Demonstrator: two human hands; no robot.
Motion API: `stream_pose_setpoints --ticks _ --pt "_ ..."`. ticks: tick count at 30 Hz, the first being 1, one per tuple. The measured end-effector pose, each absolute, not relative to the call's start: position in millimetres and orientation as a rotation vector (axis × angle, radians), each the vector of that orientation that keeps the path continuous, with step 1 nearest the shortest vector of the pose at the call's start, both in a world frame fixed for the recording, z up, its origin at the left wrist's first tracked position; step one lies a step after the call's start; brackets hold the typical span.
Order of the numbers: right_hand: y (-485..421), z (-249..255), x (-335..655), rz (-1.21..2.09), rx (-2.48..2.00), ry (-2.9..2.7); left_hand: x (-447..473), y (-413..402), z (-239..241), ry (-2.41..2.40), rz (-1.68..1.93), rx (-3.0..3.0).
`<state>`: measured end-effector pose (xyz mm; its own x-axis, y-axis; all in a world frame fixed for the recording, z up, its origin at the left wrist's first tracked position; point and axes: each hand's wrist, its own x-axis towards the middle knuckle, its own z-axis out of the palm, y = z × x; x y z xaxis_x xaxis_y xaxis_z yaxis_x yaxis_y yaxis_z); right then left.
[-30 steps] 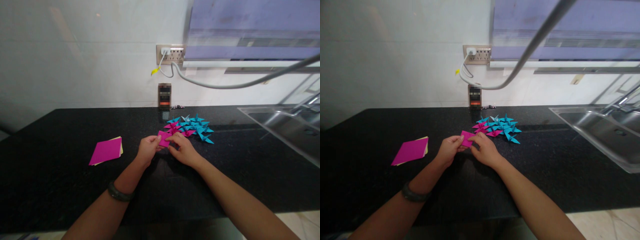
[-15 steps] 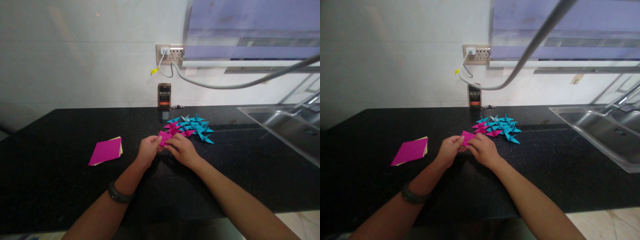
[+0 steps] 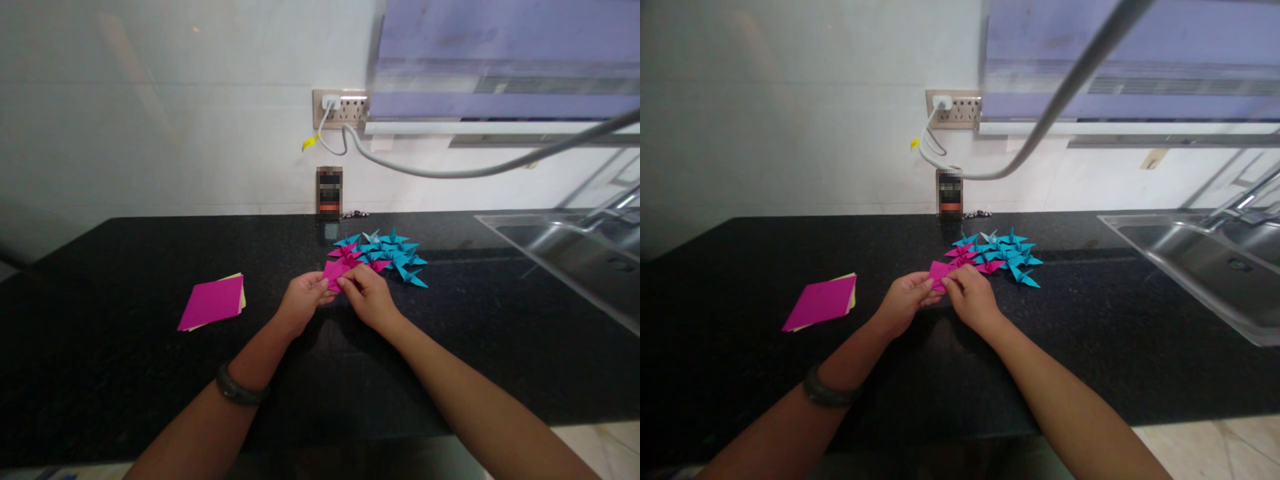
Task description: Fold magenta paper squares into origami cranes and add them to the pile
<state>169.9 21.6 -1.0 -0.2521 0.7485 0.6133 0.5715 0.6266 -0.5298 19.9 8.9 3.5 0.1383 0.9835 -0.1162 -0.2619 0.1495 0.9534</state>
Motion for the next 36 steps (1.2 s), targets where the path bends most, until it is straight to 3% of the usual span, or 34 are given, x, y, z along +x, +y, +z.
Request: stream_pose_setpoints --ticks 36 --pt "17.3 -2.4 165.9 0.295 -1.103 -1.875 23.6 6.6 1.7 1.173 1.226 1.172"
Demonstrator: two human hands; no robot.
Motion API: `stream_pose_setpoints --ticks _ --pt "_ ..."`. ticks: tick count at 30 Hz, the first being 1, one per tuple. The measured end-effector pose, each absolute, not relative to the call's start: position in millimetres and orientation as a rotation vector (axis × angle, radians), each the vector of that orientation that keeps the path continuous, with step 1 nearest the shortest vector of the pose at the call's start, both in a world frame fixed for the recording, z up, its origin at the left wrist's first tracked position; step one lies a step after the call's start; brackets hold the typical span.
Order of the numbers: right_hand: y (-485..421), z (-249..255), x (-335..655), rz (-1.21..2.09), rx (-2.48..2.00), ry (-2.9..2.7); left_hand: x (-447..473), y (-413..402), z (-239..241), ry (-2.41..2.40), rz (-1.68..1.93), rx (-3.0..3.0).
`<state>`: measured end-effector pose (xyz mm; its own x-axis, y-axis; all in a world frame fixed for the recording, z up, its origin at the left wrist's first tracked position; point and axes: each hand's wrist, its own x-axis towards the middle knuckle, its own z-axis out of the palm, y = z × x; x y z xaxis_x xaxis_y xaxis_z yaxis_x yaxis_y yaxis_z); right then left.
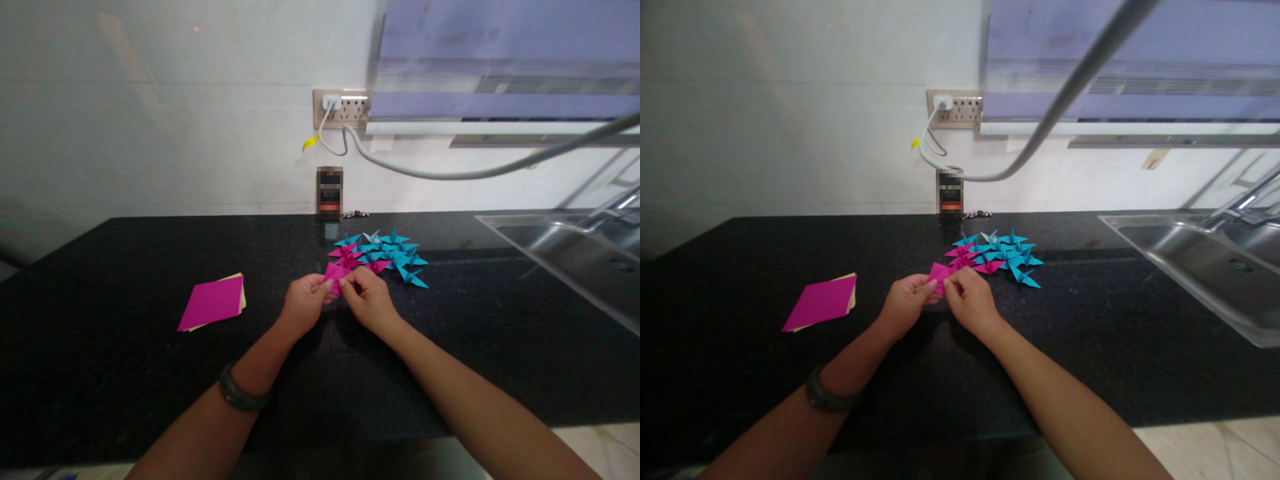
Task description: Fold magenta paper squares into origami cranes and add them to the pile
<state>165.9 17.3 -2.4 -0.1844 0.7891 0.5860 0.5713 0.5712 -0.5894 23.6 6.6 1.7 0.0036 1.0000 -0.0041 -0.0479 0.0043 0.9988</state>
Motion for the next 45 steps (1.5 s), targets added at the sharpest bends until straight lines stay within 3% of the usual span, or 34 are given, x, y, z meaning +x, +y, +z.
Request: stream_pose_setpoints --ticks 15,34,45 --pt "23.4 -6.7 168.2 0.391 -1.139 -1.785 22.5 7.8 2.5 1.166 1.2 1.131" --pt "28.0 -6.5 164.9 1.221 -1.108 -1.55 21.8 8.2 4.3 1.165 1.175 1.229" --pt "24.8 -0.9 167.0 1.175 -1.084 -1.568 19.7 7.7 1.4 1.1 1.117 1.291"
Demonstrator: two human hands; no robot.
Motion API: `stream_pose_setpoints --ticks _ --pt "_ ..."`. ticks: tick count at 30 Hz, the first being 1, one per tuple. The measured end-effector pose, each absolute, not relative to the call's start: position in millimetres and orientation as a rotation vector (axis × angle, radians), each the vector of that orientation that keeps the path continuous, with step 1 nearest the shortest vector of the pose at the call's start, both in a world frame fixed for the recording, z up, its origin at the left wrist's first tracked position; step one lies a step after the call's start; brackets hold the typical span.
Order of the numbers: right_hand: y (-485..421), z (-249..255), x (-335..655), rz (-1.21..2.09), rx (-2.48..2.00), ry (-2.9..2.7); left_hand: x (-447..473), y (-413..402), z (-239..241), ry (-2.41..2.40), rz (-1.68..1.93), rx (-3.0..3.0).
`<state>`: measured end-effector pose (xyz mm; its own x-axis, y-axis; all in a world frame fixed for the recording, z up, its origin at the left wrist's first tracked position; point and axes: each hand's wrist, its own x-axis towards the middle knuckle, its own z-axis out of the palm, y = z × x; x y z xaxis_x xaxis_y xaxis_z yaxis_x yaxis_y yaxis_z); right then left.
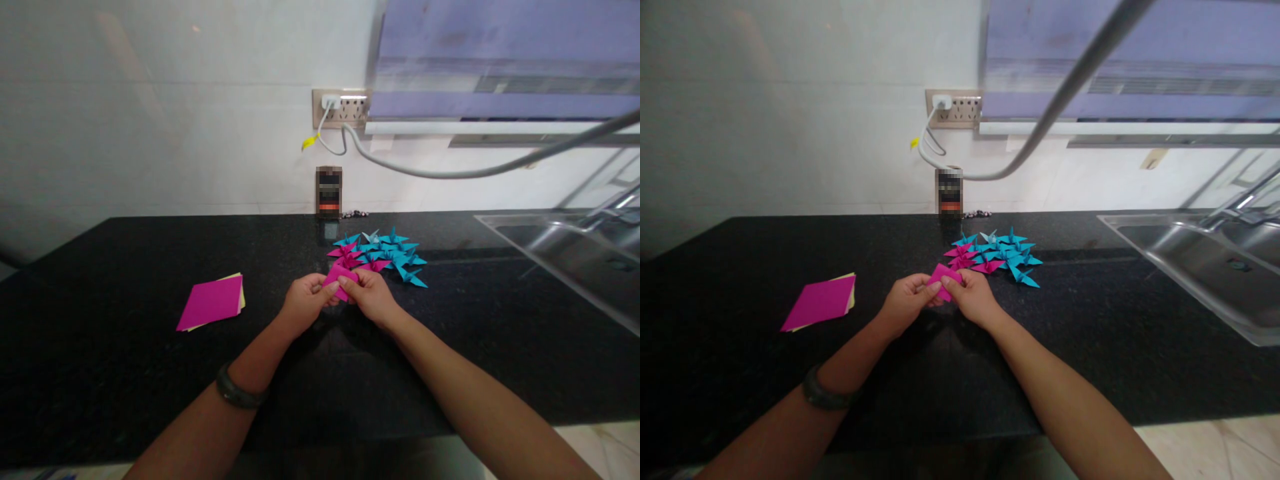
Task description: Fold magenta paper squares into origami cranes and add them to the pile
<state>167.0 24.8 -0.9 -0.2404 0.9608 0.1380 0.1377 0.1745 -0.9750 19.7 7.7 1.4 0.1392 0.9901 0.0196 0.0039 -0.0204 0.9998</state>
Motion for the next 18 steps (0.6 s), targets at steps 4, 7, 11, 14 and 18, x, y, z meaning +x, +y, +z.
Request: stream_pose_setpoints --ticks 4,7,11,14,18 --pt "24.7 -0.4 166.8 1.189 -1.08 -1.577 18.7 8.1 0.2 1.116 1.078 1.312" --pt "24.0 -0.9 165.7 1.18 -1.092 -1.59 17.9 7.5 1.2 1.149 1.071 1.33" --pt "22.1 0.0 164.2 1.186 -1.098 -1.565 17.3 5.3 7.5 1.204 1.092 1.394" --pt "21.1 1.0 163.9 1.288 -1.051 -1.527 17.3 4.5 9.6 1.222 1.123 1.411" --pt "20.6 1.4 164.8 1.377 -1.045 -1.495 17.6 5.4 6.1 1.21 1.103 1.426"
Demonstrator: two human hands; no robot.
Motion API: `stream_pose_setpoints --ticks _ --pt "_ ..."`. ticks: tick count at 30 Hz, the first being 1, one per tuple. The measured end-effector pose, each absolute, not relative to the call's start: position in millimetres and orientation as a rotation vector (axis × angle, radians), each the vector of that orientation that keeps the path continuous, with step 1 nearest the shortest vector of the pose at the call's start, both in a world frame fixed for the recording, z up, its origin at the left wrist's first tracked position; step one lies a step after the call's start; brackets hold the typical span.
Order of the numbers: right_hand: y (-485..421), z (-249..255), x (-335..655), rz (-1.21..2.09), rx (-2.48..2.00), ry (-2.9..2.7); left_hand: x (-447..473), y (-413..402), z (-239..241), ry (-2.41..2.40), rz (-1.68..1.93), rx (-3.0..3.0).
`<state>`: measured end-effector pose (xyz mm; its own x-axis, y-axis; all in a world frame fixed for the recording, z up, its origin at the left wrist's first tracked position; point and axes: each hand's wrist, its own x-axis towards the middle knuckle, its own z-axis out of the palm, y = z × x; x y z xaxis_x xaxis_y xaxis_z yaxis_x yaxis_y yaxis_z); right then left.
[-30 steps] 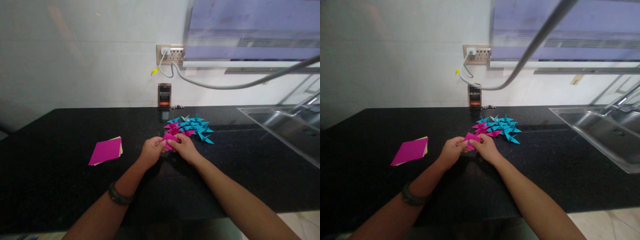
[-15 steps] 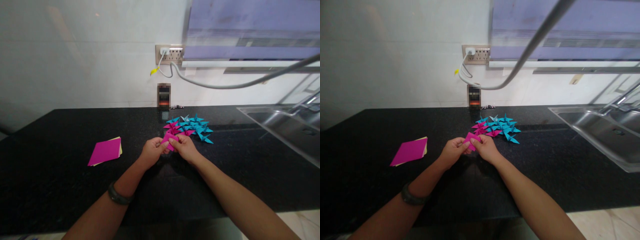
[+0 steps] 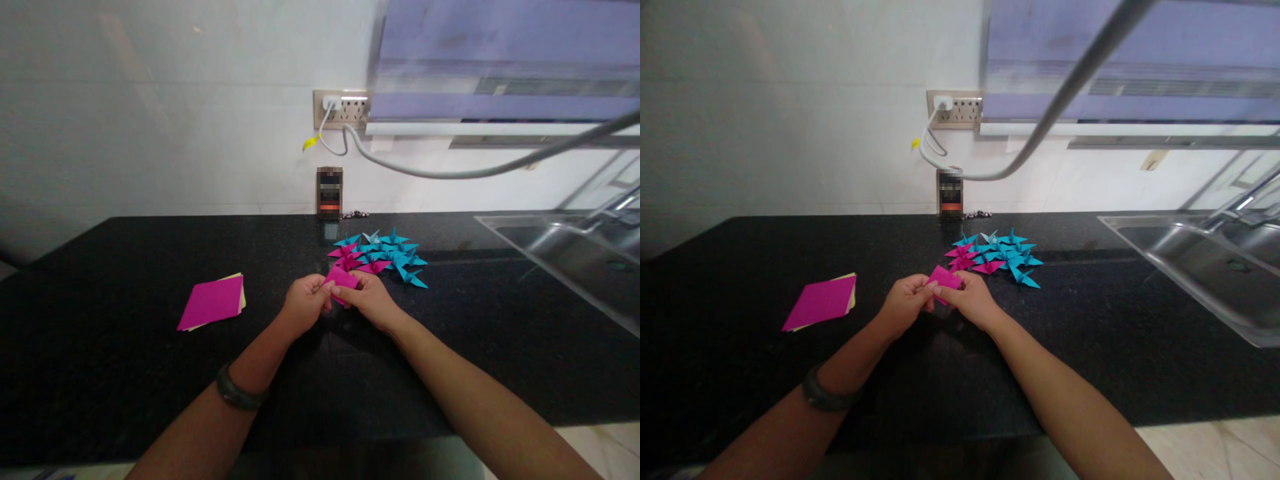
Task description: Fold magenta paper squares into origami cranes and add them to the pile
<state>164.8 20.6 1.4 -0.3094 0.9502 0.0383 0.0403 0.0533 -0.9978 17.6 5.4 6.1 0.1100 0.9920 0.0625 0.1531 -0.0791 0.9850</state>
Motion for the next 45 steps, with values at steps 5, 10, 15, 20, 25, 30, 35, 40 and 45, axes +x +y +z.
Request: stream_pose_setpoints --ticks 5,10,15,20,25,30,35,40,45 --pt "21.3 2.2 167.0 1.387 -1.024 -1.544 17.6 6.7 2.6 1.198 1.078 1.466" --pt "23.2 3.6 168.6 1.381 -0.976 -1.592 15.8 7.9 1.5 1.198 1.073 1.522" --pt "25.0 3.7 169.1 1.432 -0.948 -1.62 12.9 9.2 2.6 1.255 1.077 1.525" --pt "27.3 -2.6 169.2 1.295 -1.062 -1.653 11.4 9.2 5.5 1.262 1.13 1.484" --pt "27.7 -5.8 169.9 1.153 -1.096 -1.716 11.9 9.6 6.6 1.267 1.161 1.416" --pt "25.7 -5.3 168.8 1.089 -1.113 -1.755 12.7 11.7 4.0 1.289 1.163 1.397" --pt "25.1 -5.0 170.7 1.07 -1.057 -1.817 11.5 12.2 3.5 1.273 1.163 1.392" --pt "27.5 -0.9 172.0 1.225 -1.027 -1.767 10.3 12.3 4.4 1.275 1.183 1.38" --pt "29.2 1.3 170.3 1.123 -0.983 -1.634 13.1 12.3 2.6 1.278 1.123 1.425"
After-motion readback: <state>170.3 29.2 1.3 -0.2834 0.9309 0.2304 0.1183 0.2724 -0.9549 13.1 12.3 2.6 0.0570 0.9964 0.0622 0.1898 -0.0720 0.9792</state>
